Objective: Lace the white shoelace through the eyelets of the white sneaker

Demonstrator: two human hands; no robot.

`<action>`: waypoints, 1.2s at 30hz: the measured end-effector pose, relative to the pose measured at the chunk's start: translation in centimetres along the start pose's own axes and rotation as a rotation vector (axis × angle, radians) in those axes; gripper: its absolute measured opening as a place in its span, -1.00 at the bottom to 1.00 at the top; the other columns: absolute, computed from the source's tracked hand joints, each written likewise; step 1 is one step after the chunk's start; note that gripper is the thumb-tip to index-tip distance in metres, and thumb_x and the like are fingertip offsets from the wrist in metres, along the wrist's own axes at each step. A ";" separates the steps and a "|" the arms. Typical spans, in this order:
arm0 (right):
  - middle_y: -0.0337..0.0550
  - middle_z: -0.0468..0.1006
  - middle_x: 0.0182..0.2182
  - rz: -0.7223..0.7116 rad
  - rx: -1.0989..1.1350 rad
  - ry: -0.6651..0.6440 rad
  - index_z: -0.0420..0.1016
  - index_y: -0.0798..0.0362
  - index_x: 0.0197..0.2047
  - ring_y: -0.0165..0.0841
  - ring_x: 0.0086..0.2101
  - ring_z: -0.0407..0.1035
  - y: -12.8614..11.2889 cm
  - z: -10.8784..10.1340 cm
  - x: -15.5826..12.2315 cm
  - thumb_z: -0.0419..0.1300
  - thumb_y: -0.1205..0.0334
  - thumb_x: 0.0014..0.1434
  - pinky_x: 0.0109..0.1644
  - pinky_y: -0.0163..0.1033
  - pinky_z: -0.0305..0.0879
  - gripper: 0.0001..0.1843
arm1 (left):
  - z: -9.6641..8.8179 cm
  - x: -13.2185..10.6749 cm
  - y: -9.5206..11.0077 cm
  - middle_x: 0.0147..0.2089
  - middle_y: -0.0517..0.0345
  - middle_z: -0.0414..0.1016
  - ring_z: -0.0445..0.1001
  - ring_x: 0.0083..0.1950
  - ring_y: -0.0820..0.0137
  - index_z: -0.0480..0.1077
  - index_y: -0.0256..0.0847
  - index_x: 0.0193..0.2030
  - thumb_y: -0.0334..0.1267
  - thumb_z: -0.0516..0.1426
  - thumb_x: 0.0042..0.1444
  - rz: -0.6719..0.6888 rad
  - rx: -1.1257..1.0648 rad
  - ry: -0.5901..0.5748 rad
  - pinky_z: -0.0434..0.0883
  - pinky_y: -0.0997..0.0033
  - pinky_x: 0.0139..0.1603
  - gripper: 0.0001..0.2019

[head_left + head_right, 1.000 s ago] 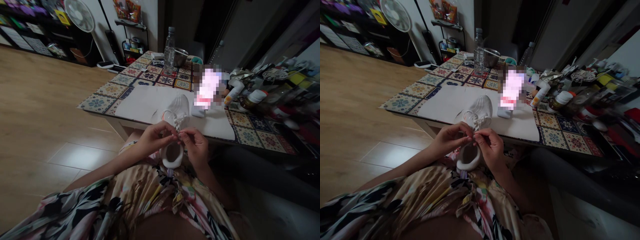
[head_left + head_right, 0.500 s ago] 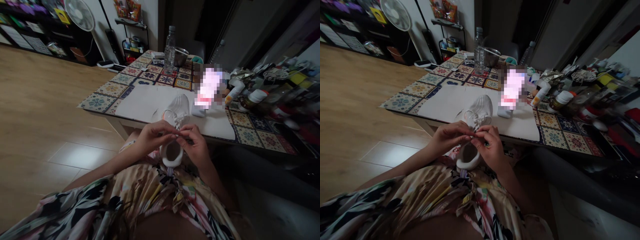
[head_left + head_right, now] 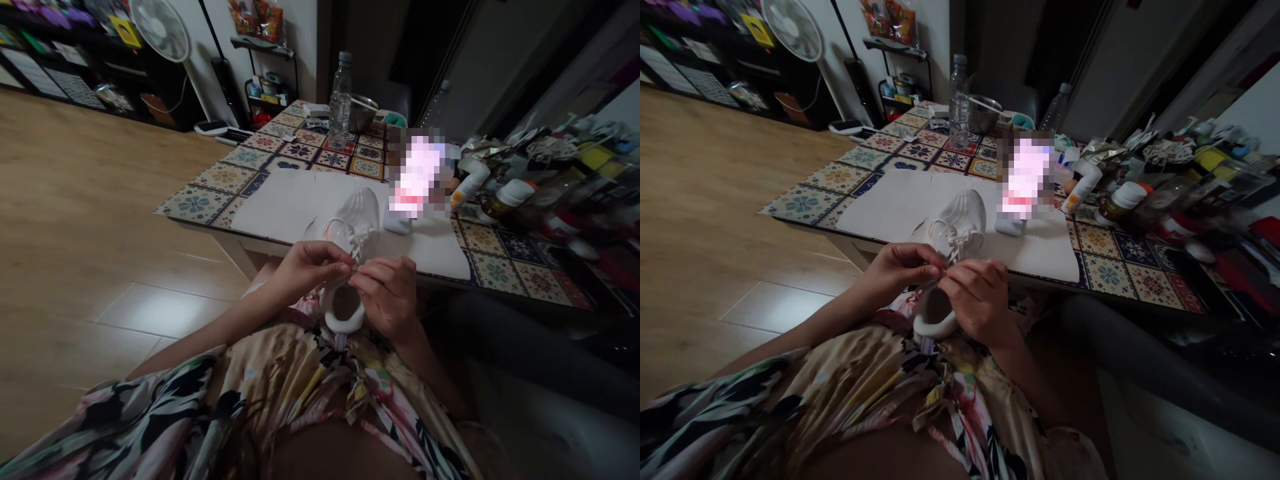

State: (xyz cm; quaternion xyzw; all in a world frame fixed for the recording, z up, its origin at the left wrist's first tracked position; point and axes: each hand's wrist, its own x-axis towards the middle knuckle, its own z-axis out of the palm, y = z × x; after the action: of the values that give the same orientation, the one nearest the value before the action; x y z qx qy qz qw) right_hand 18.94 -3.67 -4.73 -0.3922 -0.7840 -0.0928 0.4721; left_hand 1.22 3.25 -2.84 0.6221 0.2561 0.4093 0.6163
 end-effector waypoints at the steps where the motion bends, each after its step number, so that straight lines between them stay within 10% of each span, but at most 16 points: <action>1: -0.28 0.63 -0.24 0.007 0.026 -0.007 0.54 -0.22 -0.18 -0.26 -0.13 0.44 0.0 -0.1 0.0 0.22 0.35 0.25 0.07 -0.05 0.15 -0.79 | 0.0 0.2 -0.2 -0.47 0.22 0.53 0.46 -0.44 0.50 0.50 -0.26 -0.44 -0.32 0.34 -0.06 0.009 -0.019 0.010 0.44 0.51 -0.38 -0.88; 17: -0.26 0.59 -0.41 0.096 0.387 -0.121 0.53 -0.10 -0.36 -0.27 -0.23 0.40 0.8 -0.3 0.0 0.24 0.24 0.26 -0.04 -0.07 0.22 -0.87 | -0.6 2.8 -2.5 -0.51 0.32 0.39 0.29 -0.54 0.57 0.34 -0.21 -0.22 -0.31 0.34 -0.03 0.180 -0.033 0.085 0.21 0.57 -0.54 -0.71; 24: -0.16 0.56 -0.28 0.082 0.024 -0.177 0.43 -0.05 -0.24 -0.23 -0.16 0.36 -0.1 -1.4 0.2 0.26 0.18 0.25 0.00 -0.06 0.17 -0.92 | -3.1 1.5 -1.2 -0.25 0.12 0.45 0.41 -0.18 0.38 0.45 -0.21 -0.25 -0.17 0.26 0.14 0.378 0.342 0.090 0.38 0.38 -0.11 -0.84; 31: -0.14 0.54 -0.30 0.112 -0.067 -0.189 0.45 -0.02 -0.29 -0.23 -0.19 0.34 -1.1 -1.3 0.3 0.22 0.27 0.28 -0.04 -0.07 0.15 -0.92 | -3.2 -0.6 1.6 -0.04 0.03 0.46 0.33 0.04 0.19 0.60 -0.08 -0.27 -0.11 0.31 0.07 0.496 0.820 -0.201 0.22 0.14 0.16 -0.86; 36: -0.25 0.59 -0.38 -0.040 0.553 -0.409 0.45 -0.05 -0.34 -0.35 -0.26 0.43 -2.4 -3.7 1.5 0.12 0.16 0.37 -0.06 -0.14 0.29 -0.78 | -2.7 -0.5 1.0 0.05 0.01 0.48 0.32 0.07 0.14 0.59 -0.10 -0.28 -0.16 0.29 0.10 0.513 0.928 -0.181 0.17 0.07 0.16 -0.89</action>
State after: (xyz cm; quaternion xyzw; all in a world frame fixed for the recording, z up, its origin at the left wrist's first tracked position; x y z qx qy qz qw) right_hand 19.41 -6.42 -0.98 -0.2444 -0.8655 0.1943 0.3916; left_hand -1.45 4.21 -2.23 0.9046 0.1956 0.3352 0.1764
